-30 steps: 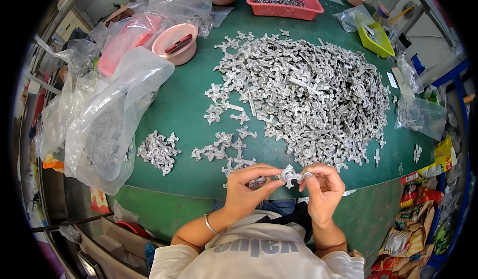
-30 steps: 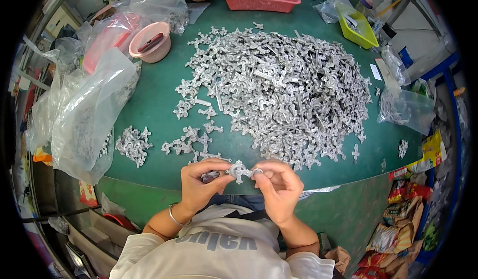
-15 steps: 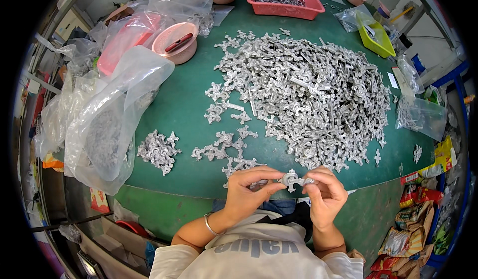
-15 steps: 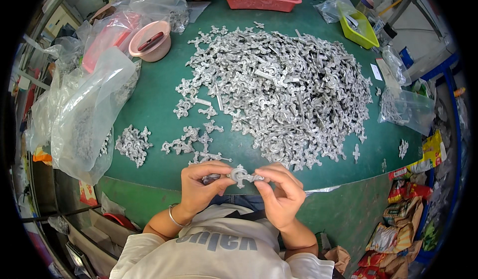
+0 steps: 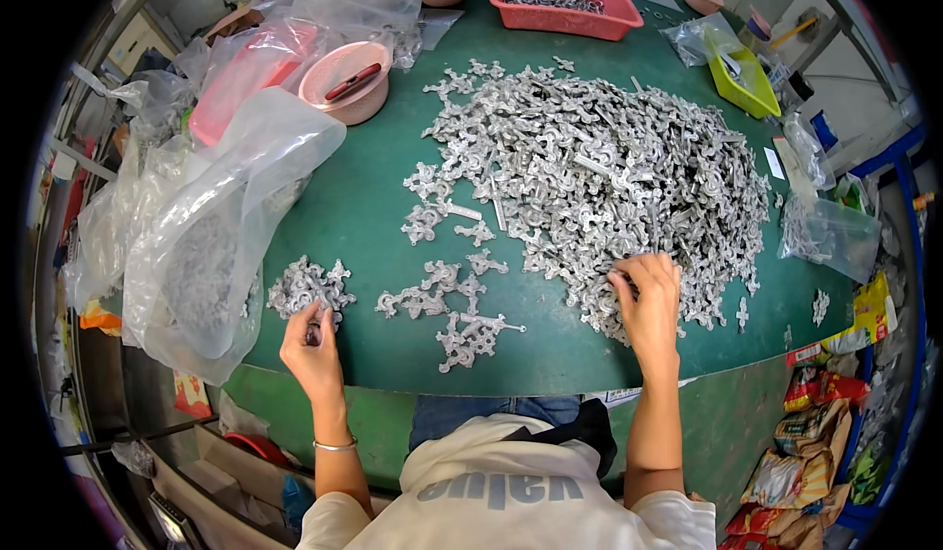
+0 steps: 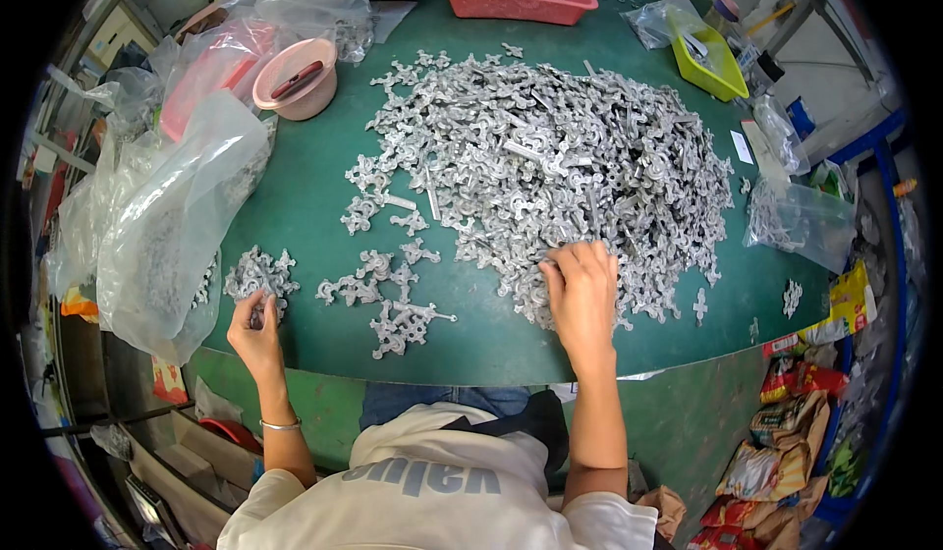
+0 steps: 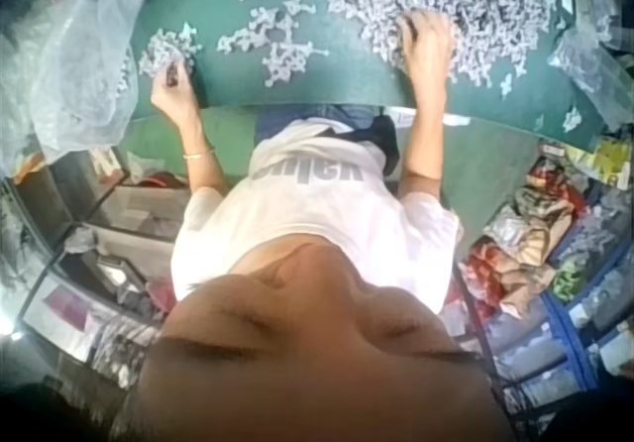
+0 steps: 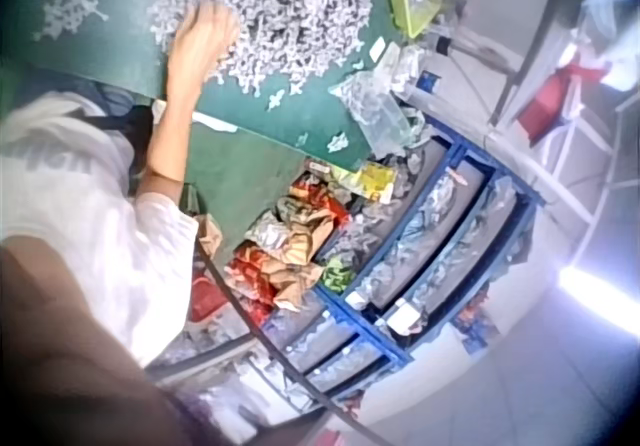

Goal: The person sorts small metal components on a green work surface by hand, checking them individually before placing them into plastic bags.

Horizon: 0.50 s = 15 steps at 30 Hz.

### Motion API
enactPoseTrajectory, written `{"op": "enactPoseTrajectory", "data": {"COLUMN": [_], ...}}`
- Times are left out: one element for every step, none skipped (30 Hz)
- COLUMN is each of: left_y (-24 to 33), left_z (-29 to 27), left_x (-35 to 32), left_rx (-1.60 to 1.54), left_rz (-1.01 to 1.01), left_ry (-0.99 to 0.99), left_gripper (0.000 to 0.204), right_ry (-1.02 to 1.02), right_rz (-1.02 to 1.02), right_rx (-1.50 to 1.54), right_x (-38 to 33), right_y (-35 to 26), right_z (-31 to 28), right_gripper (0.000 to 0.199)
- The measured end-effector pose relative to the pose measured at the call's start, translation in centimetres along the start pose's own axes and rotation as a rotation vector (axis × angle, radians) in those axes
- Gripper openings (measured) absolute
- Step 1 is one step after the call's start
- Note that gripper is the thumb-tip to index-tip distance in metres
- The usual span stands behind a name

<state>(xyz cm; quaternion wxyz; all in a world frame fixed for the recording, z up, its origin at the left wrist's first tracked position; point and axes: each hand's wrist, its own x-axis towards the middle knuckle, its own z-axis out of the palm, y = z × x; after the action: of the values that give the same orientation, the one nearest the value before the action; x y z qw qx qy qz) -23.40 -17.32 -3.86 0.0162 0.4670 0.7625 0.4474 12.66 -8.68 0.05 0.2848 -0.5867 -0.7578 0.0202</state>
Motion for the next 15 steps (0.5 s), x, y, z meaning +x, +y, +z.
{"op": "enactPoseTrajectory", "data": {"left_y": [0.0,0.3,0.9,2.2,3.3,3.7,4.3,5.2,6.5,8.2,10.2,11.9,13.2,14.1,14.9], "left_z": [0.3,0.5,0.7,0.8,1.0,1.2,1.6,1.9,2.2,2.3,2.4,2.6,2.9,3.0,3.0], "left_x": [0.0,0.0,-0.1,-0.3,-0.6,-0.9,-1.2,-1.6,-2.2,-2.6,-2.9,-3.3,-3.7,-3.9,-4.0], "left_rx": [0.009,0.018,-0.010,-0.039,-0.068,-0.106,-0.128,-0.222,-0.316,-0.406,-0.495,-0.563,-0.630,-0.682,-0.734], "left_rz": [0.057,0.114,0.084,0.052,0.023,0.016,0.157,0.171,0.183,0.164,0.146,0.117,0.087,0.067,0.047], "left_ry": [0.032,0.064,0.070,0.075,0.079,0.036,-0.007,-0.110,-0.212,-0.326,-0.439,-0.503,-0.569,-0.628,-0.687], "left_gripper": [0.022,0.025,0.028,0.030,0.032,0.033,0.032,0.033,0.034,0.034,0.035,0.033,0.032,0.031,0.031], "right_ry": [0.046,0.093,0.140,0.194,0.181,0.166,0.154,0.105,0.073,0.040,0.006,-0.025,-0.037,-0.051,-0.065], "right_rz": [0.019,0.037,0.057,0.091,0.193,0.295,0.398,0.425,0.472,0.521,0.569,0.556,0.576,0.592,0.607], "right_rx": [0.038,0.076,0.114,0.215,0.385,0.554,0.722,0.894,1.013,1.133,1.254,1.331,1.399,1.468,1.537], "right_x": [0.0,0.0,-0.2,-0.3,-0.7,-1.3,-2.0,-2.6,-2.9,-3.2,-3.5,-4.1,-4.4,-4.6,-4.7], "right_y": [0.1,0.1,0.1,-0.3,-0.7,-1.1,-1.6,-2.0,-2.7,-3.6,-4.1,-4.2,-4.4,-4.8,-5.2], "right_z": [-0.1,-0.1,-0.2,-0.8,-0.9,-1.0,-1.2,-1.1,-1.2,-1.4,-1.6,-1.4,-1.3,-1.4,-1.5], "right_gripper": [0.011,0.009,0.008,0.003,0.003,0.003,0.003,0.005,0.006,0.007,0.008,0.010,0.010,0.009,0.009]}}
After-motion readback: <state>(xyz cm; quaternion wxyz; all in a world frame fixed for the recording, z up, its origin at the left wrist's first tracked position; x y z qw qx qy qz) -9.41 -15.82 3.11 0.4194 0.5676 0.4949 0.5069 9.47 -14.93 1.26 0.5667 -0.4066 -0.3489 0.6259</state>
